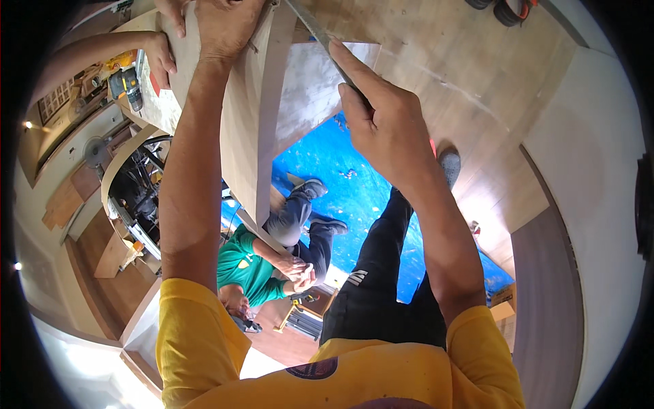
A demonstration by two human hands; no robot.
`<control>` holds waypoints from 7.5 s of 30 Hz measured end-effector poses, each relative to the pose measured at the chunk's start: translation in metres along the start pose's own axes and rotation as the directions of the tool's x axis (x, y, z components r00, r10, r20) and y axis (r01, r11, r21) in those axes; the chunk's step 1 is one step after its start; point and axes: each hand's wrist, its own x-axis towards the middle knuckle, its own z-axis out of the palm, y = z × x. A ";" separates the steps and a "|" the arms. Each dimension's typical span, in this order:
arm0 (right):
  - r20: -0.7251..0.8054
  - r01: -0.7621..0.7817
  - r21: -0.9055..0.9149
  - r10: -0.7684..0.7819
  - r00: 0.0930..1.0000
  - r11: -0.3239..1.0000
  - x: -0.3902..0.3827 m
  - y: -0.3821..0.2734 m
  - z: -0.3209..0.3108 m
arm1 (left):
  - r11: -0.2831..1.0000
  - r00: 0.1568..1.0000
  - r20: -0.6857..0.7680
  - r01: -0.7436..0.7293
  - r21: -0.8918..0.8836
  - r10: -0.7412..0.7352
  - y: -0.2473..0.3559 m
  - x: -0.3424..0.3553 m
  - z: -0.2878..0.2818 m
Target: The person uses a hand file to shave down and smooth the edges of a plywood board while others assist in holding it in place.
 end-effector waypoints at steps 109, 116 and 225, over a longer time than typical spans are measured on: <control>-0.087 -0.063 -0.058 0.057 0.995 0.996 -0.146 -0.016 0.137 | 0.931 0.989 -0.138 -0.006 0.366 0.060 -0.046 -0.172 -0.038; -0.050 -0.052 -0.064 0.049 0.998 0.997 -0.118 -0.019 0.169 | 0.969 0.940 -0.331 -0.006 -0.248 -0.079 -0.079 -0.174 -0.031; -0.056 -0.009 -0.086 0.004 0.998 0.996 -0.228 0.003 0.175 | 0.910 0.893 -0.192 0.378 -0.170 -0.406 -0.019 -0.281 -0.058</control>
